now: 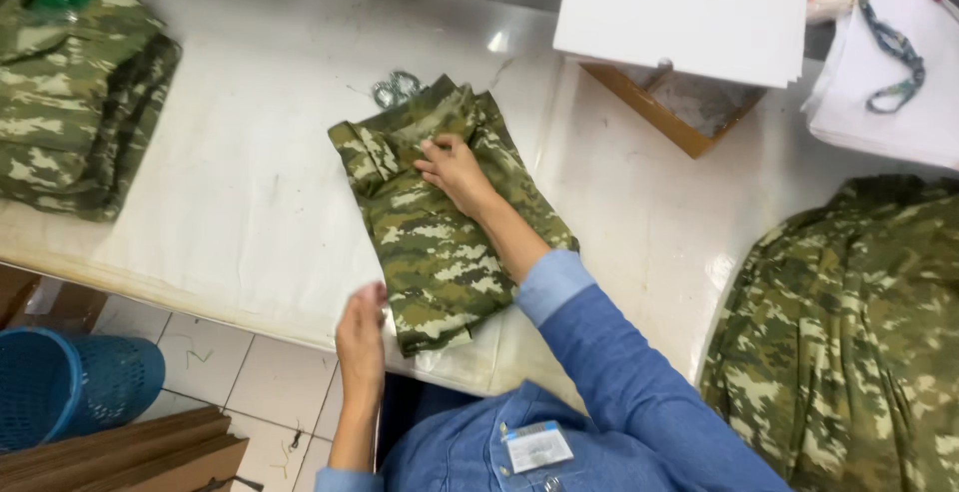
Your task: The person folds a camouflage-patterned shirt on a white table. They place a white paper inside the shirt, fold the sleeves and body, and then stack the folded shirt with others. The process is repeated with another shirt.
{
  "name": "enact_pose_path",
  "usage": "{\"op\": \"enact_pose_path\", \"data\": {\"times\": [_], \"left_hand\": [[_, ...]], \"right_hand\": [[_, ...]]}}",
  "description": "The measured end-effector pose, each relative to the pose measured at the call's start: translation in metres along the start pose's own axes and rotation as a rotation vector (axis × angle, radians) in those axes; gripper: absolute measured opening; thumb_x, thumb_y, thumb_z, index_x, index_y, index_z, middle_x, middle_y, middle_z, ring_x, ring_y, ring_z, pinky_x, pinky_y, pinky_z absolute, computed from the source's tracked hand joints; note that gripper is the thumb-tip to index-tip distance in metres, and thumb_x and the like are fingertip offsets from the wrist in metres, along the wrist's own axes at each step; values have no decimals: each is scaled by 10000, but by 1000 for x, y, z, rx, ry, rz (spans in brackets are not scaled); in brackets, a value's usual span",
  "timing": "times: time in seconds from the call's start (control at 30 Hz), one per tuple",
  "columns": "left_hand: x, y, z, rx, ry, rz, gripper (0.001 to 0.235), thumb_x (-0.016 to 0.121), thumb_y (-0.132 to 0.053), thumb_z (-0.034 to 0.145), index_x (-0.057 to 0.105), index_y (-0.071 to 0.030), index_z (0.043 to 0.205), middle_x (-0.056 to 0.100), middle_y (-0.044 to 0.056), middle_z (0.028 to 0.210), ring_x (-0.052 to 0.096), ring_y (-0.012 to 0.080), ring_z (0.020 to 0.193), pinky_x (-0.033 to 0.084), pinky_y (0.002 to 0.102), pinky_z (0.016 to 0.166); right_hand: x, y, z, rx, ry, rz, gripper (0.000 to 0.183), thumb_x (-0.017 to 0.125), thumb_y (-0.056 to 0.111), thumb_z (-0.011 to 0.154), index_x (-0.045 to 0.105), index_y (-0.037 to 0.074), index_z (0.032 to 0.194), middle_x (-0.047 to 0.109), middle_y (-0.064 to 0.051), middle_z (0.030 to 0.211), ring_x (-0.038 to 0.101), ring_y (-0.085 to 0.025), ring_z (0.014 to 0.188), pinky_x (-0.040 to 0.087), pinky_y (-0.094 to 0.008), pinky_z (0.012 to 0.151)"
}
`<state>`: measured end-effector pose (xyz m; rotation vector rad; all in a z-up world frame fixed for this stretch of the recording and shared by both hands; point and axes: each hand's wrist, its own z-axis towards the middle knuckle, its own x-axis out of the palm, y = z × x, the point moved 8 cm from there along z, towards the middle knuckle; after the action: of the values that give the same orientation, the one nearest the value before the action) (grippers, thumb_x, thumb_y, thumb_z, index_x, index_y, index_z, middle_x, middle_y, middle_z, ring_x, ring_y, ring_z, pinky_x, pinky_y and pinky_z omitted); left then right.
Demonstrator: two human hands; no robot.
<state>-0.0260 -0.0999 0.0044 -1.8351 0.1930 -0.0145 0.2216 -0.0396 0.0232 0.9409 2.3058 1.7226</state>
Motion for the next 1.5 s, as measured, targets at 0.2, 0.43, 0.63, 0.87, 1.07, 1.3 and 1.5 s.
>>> {"op": "enact_pose_path", "data": {"times": [0.2, 0.43, 0.63, 0.87, 1.07, 1.3, 1.5], "left_hand": [[17, -10, -21, 349, 292, 568, 333, 677, -413, 737, 667, -88, 810, 535, 3, 820, 475, 156, 846, 406, 250, 718], [2, 10, -18, 223, 265, 544, 400, 433, -301, 941, 284, -115, 621, 267, -3, 547, 291, 116, 536, 279, 325, 520], [12, 5, -8, -284, 778, 850, 381, 489, -497, 875, 507, -150, 720, 443, -27, 558, 394, 100, 494, 340, 241, 526], [116, -50, 27, 189, 544, 858, 679, 621, -377, 825, 388, 37, 1309, 544, 290, 1162, 529, 451, 1086, 409, 584, 881], [121, -50, 29, 95, 597, 894, 682, 645, -400, 800, 358, -3, 1275, 517, 350, 1171, 501, 510, 1092, 414, 592, 878], [125, -30, 66, 98, 628, 855, 712, 617, -516, 802, 513, 65, 1201, 569, 324, 1123, 516, 471, 1095, 431, 548, 865], [132, 3, 132, 147, 405, 740, 485, 552, -582, 826, 689, -126, 918, 683, 103, 883, 628, 348, 907, 486, 441, 733]], "right_hand": [[-79, 65, -105, -525, -213, -1178, 230, 488, 307, 929, 619, 131, 859, 626, -8, 781, 565, -139, 745, 439, -336, 775], [-153, -48, -168, 31, 35, -1002, 400, 456, 424, 884, 585, 84, 716, 495, -1, 556, 456, -110, 509, 366, -252, 544], [-176, -11, -164, 241, 82, -1096, 297, 573, 369, 837, 582, 89, 936, 658, -55, 749, 641, -156, 634, 514, -260, 588], [-160, 13, -61, -804, -251, -1532, 395, 572, 47, 730, 446, 57, 1105, 448, -95, 974, 552, -339, 901, 461, -428, 703], [-154, 77, -58, -622, -155, -913, 353, 468, -8, 772, 631, 66, 1076, 657, -152, 997, 579, -367, 990, 446, -455, 855], [-185, 71, -10, -520, -213, -1111, 113, 596, 243, 887, 684, 172, 887, 656, -66, 731, 641, -293, 769, 477, -397, 703], [-188, 13, -63, 184, -232, -1174, 777, 295, 633, 889, 699, -7, 709, 658, -179, 605, 638, -391, 884, 454, -482, 792]]}}
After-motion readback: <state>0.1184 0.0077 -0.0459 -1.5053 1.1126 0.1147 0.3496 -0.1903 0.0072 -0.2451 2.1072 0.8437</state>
